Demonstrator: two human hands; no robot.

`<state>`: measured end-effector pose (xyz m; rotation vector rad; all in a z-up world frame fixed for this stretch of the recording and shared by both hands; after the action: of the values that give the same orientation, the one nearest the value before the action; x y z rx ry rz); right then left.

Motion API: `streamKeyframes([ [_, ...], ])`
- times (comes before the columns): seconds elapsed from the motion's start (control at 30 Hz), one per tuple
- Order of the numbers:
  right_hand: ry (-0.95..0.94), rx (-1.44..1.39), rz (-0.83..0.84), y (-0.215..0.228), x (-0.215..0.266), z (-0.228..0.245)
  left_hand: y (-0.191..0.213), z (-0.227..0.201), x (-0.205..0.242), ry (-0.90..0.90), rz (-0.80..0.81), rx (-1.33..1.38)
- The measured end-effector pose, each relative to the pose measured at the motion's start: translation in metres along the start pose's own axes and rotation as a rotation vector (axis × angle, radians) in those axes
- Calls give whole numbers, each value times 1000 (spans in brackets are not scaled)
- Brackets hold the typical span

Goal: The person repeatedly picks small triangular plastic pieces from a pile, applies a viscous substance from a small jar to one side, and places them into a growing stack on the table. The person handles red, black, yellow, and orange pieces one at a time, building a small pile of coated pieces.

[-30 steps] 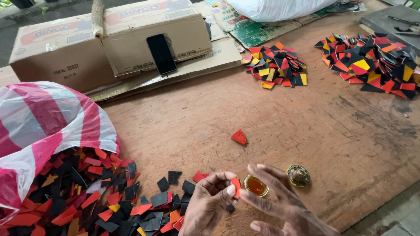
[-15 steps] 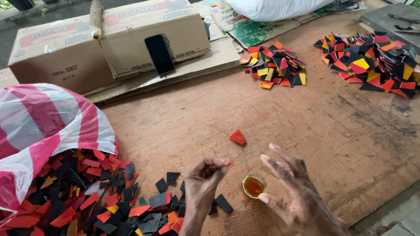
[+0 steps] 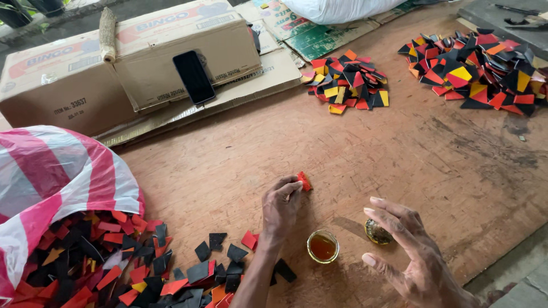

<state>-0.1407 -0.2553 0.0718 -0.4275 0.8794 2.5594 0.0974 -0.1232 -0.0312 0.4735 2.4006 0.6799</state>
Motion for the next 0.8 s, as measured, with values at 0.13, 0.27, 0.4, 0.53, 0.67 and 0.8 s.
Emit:
streamKeyframes([
  [0.13, -2, -14, 0, 0, 1, -2, -1, -1, -1, -73, 50, -151],
  [0.27, -29, -19, 26, -3, 4, -1, 11, -7, 1, -164, 55, -224],
  [0.4, -166, -39, 184, -8, 4, 1, 50, -6, 8, 115, 155, -205],
  [0.53, 100, 129, 338, -16, -4, 9, 112, -2, 23, 528, 318, -347],
  [0.67, 163, 161, 441, -28, -14, 12, 134, -12, 46, 590, 447, -580],
  [0.8, 195, 221, 501, -39, -22, 11, 131, -9, 60, 456, 390, -530],
])
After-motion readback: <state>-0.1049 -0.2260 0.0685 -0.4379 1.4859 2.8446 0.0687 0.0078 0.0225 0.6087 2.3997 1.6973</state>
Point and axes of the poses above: each hand's wrist, its own x-axis away from the middle knuckle, its own y-axis out of the back of the hand, z = x × y, the point moved 1 cm from there along -x, towards the middle knuckle, and after that the axes turned 14 degrees about -x, right-handed, at the moved point
